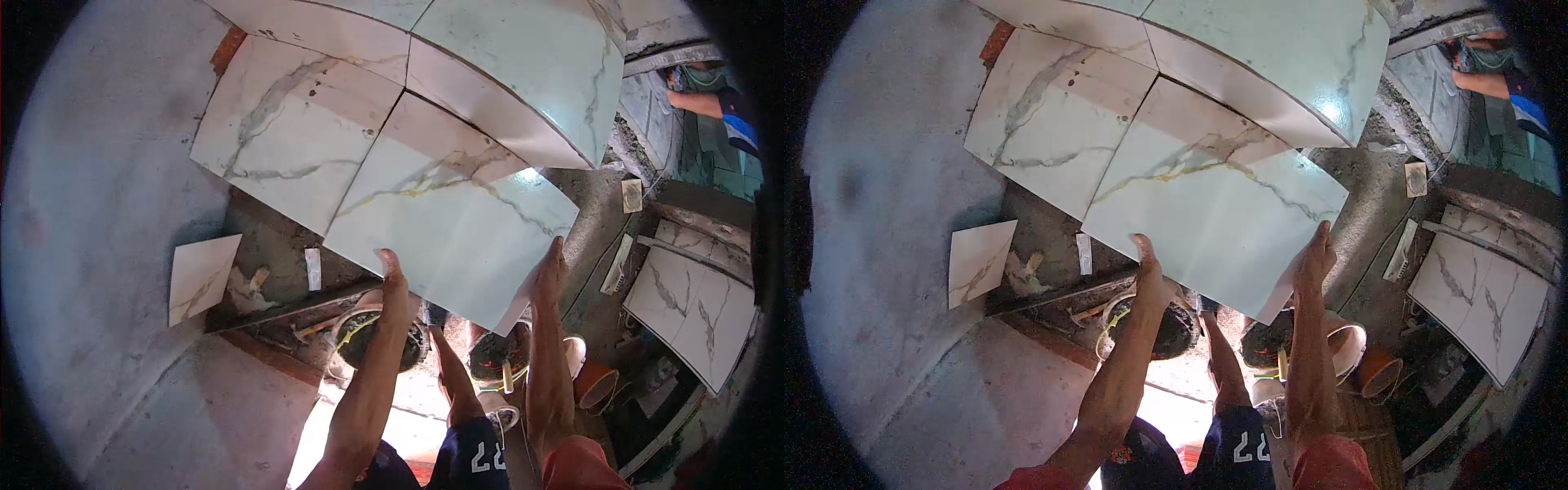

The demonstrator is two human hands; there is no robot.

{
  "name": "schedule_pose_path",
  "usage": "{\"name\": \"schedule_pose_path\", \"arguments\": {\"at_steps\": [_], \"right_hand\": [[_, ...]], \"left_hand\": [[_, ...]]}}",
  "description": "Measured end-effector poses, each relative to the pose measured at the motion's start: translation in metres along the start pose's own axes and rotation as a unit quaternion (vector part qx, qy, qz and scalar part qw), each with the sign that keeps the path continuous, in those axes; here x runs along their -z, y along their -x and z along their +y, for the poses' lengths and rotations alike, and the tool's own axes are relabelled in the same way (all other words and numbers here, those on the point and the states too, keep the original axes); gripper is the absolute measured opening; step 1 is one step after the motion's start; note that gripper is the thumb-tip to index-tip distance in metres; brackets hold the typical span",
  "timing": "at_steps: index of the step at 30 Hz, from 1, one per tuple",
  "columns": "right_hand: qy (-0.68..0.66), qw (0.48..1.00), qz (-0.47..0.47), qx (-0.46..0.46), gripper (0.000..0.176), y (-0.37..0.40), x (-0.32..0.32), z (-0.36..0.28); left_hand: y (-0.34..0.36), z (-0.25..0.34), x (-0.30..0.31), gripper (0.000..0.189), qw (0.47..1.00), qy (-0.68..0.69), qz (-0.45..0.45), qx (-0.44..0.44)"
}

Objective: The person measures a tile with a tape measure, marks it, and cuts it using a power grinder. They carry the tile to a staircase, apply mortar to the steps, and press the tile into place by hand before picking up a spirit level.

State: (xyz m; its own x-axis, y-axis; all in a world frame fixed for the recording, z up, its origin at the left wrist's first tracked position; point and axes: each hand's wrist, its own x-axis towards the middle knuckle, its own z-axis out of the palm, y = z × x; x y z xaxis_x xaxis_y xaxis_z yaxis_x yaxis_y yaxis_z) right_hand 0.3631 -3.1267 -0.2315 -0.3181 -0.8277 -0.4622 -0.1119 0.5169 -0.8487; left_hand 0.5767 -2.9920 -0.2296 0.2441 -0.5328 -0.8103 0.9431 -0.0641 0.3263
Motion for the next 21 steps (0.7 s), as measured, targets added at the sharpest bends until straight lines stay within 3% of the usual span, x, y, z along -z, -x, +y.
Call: {"name": "schedule_pose_path", "arguments": {"at_steps": [2, 6, 9, 11, 16, 18, 21], "right_hand": [[0.076, 0.996, 0.008, -0.046, 0.057, 0.007, -0.003, -0.014], [0.078, 0.996, -0.02, -0.044, 0.057, 0.0, 0.003, -0.003], [0.064, 0.997, -0.006, -0.041, 0.056, -0.001, 0.001, 0.002], [-0.035, 0.999, 0.017, -0.021, 0.046, -0.003, -0.003, 0.006], [-0.012, 0.998, 0.046, -0.048, 0.046, -0.003, -0.005, 0.004], [0.011, 0.996, 0.056, -0.075, 0.047, -0.001, -0.005, -0.002], [0.004, 0.996, 0.02, -0.083, 0.05, -0.001, -0.004, 0.0]], "left_hand": [[0.0, 0.001, -0.001, 0.084, 1.0, -0.01, 0.007, -0.006], [-0.006, -0.001, 0.0, 0.086, 0.999, -0.018, 0.048, 0.008], [-0.002, 0.001, -0.003, 0.085, 0.999, -0.02, 0.043, 0.009], [-0.006, -0.004, 0.002, 0.085, 1.0, -0.005, 0.031, 0.001], [0.0, 0.004, -0.008, 0.084, 0.999, 0.001, 0.045, 0.015], [-0.002, 0.0, -0.008, 0.068, 0.992, 0.05, 0.119, 0.005], [-0.005, -0.009, -0.002, 0.06, 0.986, 0.08, 0.143, -0.031]]}}
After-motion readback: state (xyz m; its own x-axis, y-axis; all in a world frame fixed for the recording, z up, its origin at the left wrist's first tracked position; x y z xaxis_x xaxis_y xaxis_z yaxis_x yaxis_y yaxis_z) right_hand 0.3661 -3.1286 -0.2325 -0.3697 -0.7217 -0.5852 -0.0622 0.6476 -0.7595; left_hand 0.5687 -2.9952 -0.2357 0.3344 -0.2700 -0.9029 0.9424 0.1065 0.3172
